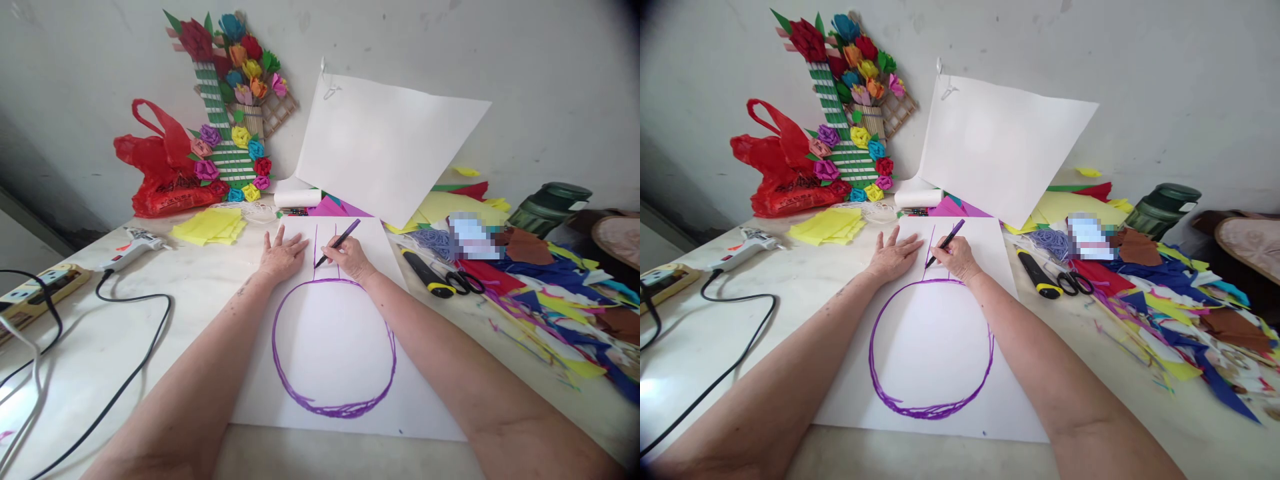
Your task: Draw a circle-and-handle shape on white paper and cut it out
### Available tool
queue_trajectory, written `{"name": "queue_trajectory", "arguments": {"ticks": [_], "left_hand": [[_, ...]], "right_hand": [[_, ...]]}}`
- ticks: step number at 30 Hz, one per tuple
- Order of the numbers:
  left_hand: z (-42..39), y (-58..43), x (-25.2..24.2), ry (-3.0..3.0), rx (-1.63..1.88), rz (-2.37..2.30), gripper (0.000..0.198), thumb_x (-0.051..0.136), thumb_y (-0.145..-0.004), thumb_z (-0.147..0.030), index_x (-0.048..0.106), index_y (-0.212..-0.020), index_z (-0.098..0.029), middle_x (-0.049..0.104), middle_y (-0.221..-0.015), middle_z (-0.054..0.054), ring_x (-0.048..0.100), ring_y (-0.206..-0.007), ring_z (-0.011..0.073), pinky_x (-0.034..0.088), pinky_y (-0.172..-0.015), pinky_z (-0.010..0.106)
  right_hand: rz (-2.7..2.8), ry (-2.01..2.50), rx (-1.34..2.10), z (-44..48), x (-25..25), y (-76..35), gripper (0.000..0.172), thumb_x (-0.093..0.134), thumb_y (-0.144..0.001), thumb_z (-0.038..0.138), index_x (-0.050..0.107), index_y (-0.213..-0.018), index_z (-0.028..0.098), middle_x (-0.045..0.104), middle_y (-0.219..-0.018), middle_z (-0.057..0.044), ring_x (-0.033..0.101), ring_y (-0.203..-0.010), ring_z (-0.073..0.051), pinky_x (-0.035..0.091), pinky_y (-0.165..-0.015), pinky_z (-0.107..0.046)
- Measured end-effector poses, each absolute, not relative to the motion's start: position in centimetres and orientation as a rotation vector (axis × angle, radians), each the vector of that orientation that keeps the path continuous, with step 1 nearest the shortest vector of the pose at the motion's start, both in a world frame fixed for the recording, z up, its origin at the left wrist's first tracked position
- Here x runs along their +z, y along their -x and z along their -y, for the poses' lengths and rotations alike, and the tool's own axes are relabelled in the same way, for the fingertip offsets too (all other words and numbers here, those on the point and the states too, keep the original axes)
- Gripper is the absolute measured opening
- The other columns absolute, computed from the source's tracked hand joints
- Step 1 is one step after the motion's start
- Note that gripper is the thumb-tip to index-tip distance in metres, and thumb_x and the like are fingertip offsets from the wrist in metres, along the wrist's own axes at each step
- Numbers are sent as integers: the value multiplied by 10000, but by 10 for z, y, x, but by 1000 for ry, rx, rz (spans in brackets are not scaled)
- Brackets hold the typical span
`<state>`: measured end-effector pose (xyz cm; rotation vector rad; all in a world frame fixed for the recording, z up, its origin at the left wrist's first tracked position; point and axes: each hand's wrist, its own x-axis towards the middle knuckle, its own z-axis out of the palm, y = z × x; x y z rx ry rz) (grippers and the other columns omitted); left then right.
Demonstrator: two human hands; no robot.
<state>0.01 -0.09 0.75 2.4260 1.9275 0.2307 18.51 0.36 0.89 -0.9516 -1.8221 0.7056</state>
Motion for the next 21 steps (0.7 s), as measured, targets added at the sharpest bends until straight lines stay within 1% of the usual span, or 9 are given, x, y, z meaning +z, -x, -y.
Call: {"name": "queue_trajectory", "arguments": {"ticks": [11,21], "left_hand": [[1,0,7,-2432,255,-1919,508,241,-899,-411,387,-1383,-353,309,-1471,-103,-2,-1406,275,-70,-1084,585],[0,0,6,-2432,273,-1912,504,254,-899,-397,400,-1378,-345,319,-1468,-94,8,-1406,281,-76,-1082,585]], "right_hand": [[1841,881,838,3,14,-184,225,600,-671,339,551,-530,171,538,-457,9,507,-448,-109,416,-514,-239],[1864,868,889,7,16,-183,222,595,-670,307,535,-505,171,528,-435,11,492,-438,-102,403,-500,-232]]}}
